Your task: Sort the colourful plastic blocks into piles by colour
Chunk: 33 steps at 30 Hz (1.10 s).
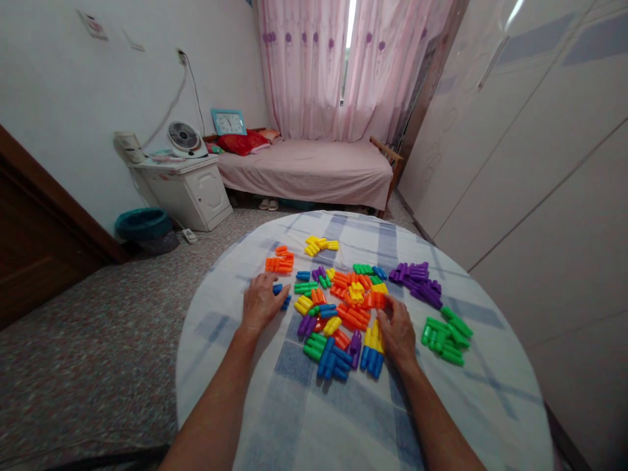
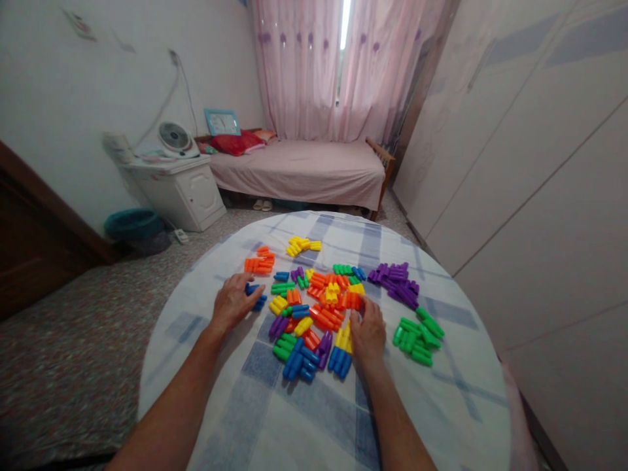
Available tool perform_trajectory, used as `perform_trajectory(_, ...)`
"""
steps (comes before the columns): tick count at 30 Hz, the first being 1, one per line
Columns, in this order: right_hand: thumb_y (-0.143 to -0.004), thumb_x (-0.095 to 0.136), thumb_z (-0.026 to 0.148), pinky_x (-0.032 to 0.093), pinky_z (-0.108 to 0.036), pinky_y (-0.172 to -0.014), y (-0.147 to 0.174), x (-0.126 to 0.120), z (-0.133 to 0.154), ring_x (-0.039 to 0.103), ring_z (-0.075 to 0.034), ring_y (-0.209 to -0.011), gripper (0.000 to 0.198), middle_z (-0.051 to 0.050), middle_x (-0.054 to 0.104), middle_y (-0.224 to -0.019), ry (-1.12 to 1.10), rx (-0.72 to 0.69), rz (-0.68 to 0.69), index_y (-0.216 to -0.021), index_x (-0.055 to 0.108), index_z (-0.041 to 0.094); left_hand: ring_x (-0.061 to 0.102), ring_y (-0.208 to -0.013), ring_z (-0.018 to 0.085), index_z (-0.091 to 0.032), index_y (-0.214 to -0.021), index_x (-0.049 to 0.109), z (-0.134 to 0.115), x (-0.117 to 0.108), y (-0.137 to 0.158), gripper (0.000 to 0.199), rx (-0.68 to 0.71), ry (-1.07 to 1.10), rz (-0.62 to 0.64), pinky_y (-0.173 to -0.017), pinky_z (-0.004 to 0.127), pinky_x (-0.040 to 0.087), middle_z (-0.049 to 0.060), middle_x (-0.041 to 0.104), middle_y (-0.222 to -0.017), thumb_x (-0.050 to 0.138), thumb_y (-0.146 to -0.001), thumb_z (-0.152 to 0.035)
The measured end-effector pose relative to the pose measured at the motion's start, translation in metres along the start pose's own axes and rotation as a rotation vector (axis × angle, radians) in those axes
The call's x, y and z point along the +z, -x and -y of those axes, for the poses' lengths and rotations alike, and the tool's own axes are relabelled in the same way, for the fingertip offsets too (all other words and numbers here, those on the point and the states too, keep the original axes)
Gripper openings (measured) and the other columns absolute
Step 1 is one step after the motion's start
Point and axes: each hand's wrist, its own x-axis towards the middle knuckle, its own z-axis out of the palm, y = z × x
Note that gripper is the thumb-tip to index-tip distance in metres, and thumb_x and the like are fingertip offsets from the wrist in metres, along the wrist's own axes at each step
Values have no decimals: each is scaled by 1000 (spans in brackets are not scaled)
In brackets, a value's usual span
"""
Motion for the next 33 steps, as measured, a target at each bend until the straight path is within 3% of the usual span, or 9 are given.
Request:
perform_trajectory(3, -79, 39, 35, 41, -40, -94, 0, -1, 0, 54, -24, -105, 44, -11, 58, -112, 0, -21, -3, -115, 53, 15, 51, -111, 26, -21, -110, 61, -7, 9, 3, 44, 81, 12, 70, -92, 38, 41, 10, 59, -118, 53, -80, -51)
perform_trajectory(6, -78, 39, 34, 41, -40, -94, 0, -1, 0, 53, -24, -105, 44, -12, 58, -112, 5, -27, 3, -115, 54, 14, 47, -116, 26, -22, -105, 62, -6, 16, 5, 35, 134, -6, 75, -96, 39, 38, 9, 57, -121, 56, -79, -44)
perform_trajectory(11, -78, 39, 34, 41, -40, -93, 0, -2, 2, 54, -23, -104, 43, -11, 58, -112, 3, -31, -6, -114, 54, 15, 50, -112, 24, -23, -95, 62, 3, 20, 3, 20, 186, 9, 17, -93, 39, 37, 7, 60, -113, 54, -77, -23)
perform_trajectory(15, -78, 40, 33, 41, -39, -94, -1, -2, 3, 54, -23, -103, 41, -10, 58, -111, -13, -28, -10, -112, 55, 17, 51, -109, 25, -21, -87, 63, 4, 20, 3, 15, 182, 26, -30, -94, 43, 35, 8, 63, -106, 51, -79, -21)
perform_trajectory(20, -78, 40, 32, 41, -39, -94, 0, -2, 4, 54, -23, -103, 40, -11, 58, -110, -10, -29, -10, -113, 54, 16, 51, -110, 25, -21, -102, 62, -12, 16, -7, 24, 205, 78, -141, -100, 45, 32, 8, 62, -112, 48, -83, -21)
perform_trajectory(24, -78, 40, 31, 40, -39, -95, 0, -2, 3, 53, -23, -105, 40, -10, 58, -111, -21, -36, -11, -113, 53, 17, 55, -104, 22, -20, -102, 62, -34, 18, -23, 23, 290, 138, -2, -92, 35, 41, 8, 62, -108, 50, -82, -23)
perform_trajectory(28, -78, 40, 32, 40, -41, -96, -1, -1, 1, 52, -25, -106, 41, -11, 57, -113, -24, -38, -3, -113, 53, 16, 57, -99, 21, -20, -99, 63, -48, 28, -37, 22, 228, 147, 154, -84, 32, 45, 8, 61, -103, 55, -79, -20)
perform_trajectory(33, -79, 41, 32, 40, -41, -95, -1, 0, -2, 53, -25, -105, 40, -11, 57, -111, -44, -54, 2, -114, 53, 17, 60, -88, 20, -16, -87, 65, -52, 39, -46, 15, 160, 169, 151, -78, 30, 46, 7, 63, -91, 55, -76, -16)
